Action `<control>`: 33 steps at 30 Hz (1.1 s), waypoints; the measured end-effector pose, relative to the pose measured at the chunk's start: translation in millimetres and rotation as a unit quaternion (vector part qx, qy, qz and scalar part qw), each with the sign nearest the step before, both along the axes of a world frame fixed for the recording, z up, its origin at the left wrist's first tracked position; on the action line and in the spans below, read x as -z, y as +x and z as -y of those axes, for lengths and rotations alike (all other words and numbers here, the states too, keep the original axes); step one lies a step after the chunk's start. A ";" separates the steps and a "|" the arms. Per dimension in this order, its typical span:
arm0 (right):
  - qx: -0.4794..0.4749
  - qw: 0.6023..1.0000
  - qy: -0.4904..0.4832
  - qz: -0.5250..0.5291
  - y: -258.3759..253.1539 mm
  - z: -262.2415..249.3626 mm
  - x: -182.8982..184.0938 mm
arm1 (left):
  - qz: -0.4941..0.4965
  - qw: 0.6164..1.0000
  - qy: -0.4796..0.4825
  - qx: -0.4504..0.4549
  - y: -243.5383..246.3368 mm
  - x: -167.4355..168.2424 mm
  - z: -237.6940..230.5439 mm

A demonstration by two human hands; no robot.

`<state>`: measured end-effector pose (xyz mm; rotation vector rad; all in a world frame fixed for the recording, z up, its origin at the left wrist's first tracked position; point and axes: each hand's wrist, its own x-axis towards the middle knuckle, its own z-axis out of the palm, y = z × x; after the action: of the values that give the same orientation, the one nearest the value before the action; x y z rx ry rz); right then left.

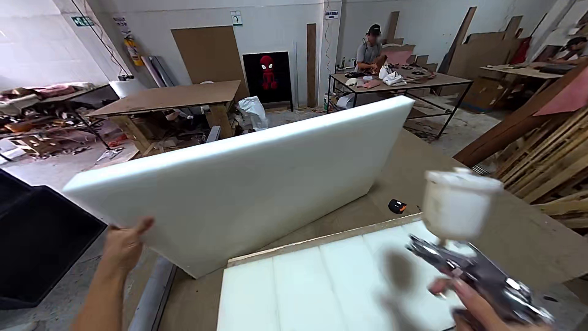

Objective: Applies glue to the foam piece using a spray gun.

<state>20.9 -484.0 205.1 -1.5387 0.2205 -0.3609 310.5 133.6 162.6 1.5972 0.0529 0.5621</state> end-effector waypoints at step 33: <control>-0.192 0.969 -0.074 0.135 214.4 -172.7 -49.9 | -0.011 0.999 -0.035 0.035 2.5 -8.9 32.3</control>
<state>235.3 -311.4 255.0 -1.6175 -0.3222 -0.2782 313.0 101.3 171.5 1.5306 0.0317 0.4833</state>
